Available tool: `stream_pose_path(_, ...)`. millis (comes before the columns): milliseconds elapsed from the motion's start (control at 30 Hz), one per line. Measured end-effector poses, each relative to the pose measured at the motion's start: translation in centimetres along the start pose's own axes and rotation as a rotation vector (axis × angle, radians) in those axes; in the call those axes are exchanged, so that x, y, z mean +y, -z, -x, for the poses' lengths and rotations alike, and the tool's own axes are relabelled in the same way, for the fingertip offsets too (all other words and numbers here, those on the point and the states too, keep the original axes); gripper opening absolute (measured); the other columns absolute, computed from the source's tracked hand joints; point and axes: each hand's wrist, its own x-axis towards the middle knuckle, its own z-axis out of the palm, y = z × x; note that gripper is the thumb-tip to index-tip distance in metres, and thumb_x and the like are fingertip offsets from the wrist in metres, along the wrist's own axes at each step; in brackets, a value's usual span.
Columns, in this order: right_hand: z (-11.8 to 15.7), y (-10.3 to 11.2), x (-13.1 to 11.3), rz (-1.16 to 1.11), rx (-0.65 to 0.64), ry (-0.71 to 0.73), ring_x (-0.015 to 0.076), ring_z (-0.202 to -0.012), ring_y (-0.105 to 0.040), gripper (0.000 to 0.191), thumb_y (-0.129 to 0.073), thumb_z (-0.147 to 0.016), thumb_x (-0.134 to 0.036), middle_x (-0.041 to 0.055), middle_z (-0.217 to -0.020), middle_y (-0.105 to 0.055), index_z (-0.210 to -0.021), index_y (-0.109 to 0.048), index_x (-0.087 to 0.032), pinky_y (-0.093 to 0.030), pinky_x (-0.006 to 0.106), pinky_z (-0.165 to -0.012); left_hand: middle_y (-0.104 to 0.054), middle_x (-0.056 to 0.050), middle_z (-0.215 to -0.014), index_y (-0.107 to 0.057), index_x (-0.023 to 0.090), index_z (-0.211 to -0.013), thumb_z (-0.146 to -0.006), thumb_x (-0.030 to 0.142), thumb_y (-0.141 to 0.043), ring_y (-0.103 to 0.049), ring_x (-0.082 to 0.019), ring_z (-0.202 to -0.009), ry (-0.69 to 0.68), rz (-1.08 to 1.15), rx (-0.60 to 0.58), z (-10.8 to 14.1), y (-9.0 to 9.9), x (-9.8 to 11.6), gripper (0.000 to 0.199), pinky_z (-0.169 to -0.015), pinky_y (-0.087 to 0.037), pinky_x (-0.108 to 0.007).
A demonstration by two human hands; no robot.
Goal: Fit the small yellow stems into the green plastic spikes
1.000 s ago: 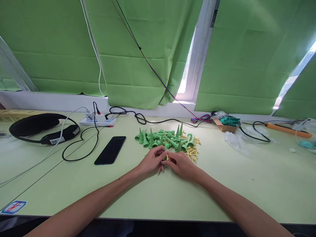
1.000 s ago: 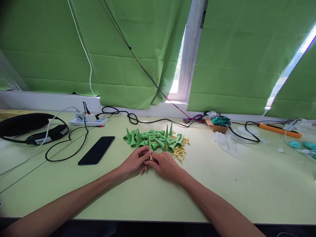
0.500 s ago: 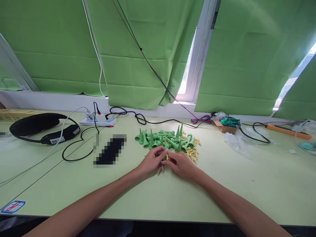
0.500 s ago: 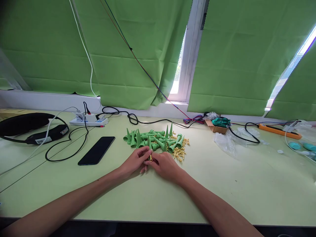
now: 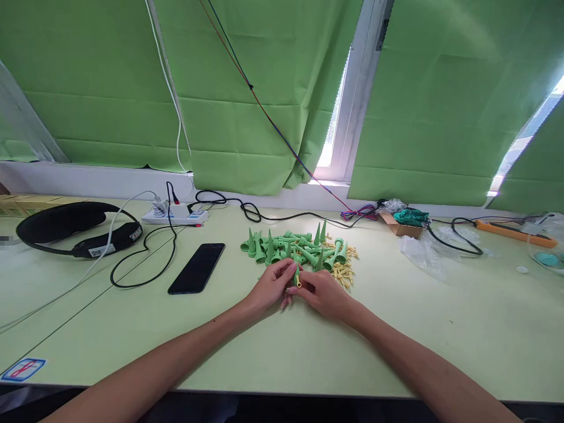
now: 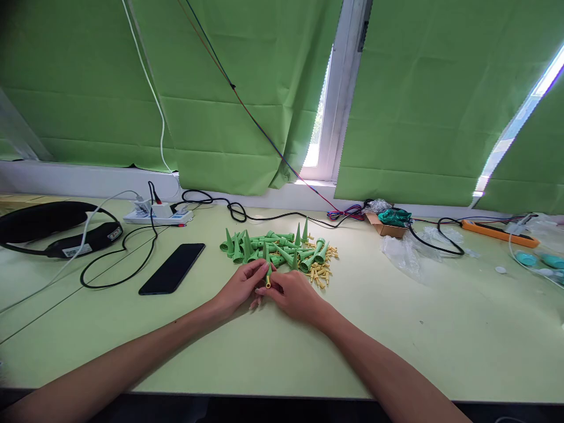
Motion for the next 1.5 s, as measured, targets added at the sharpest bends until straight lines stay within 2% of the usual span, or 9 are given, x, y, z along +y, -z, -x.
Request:
stream_pose_path(267,0.00,0.12,-0.30,-0.005,-0.004,0.007,0.0077,-0.049,-0.029,0.043,-0.057,-0.094,-0.039,-0.0067,-0.053,-0.038,-0.061,-0.036,-0.019,-0.024,0.023,-0.051,-0.048,0.006,-0.051,-0.058,0.017,-0.090,-0.087,0.061,-0.054,-0.047,-0.008,-0.038,0.006,-0.025,0.010,-0.01,0.04,-0.03,0.043,-0.032,-0.036,-0.016)
stream_pose_path(567,0.14,-0.24,0.06,-0.004,-0.019,0.041,0.0093,-0.051,-0.029,0.038,-0.053,-0.095,-0.033,-0.0065,-0.055,-0.036,-0.065,-0.034,-0.020,-0.023,0.025,-0.052,-0.047,0.007,-0.055,-0.050,0.019,-0.078,-0.085,0.058,-0.059,-0.042,-0.005,-0.037,0.010,-0.040,0.063,0.29,-0.59,0.21,0.041,-0.031,-0.034,-0.016)
stream_pose_path(933,0.11,-0.56,0.39,-0.030,-0.022,0.056,0.0101,-0.051,-0.027,0.036,-0.051,-0.095,-0.032,-0.0061,-0.056,-0.034,-0.066,-0.032,-0.021,-0.023,0.026,-0.052,-0.041,0.008,-0.056,-0.050,0.019,-0.075,-0.083,0.058,-0.060,-0.039,-0.006,-0.042,-0.005,-0.034,0.068,0.34,-0.75,0.32,0.042,-0.034,-0.037,-0.016)
stream_pose_path(1500,0.11,-0.62,0.40,-0.057,-0.019,0.074,0.0097,-0.050,-0.023,0.038,-0.052,-0.094,-0.031,-0.0068,-0.054,-0.030,-0.066,-0.028,-0.021,-0.021,0.025,-0.051,-0.039,0.008,-0.058,-0.043,0.019,-0.072,-0.084,0.056,-0.061,-0.038,-0.005,-0.044,-0.010,-0.040,0.063,0.31,-0.77,0.30,0.043,-0.034,-0.033,-0.014)
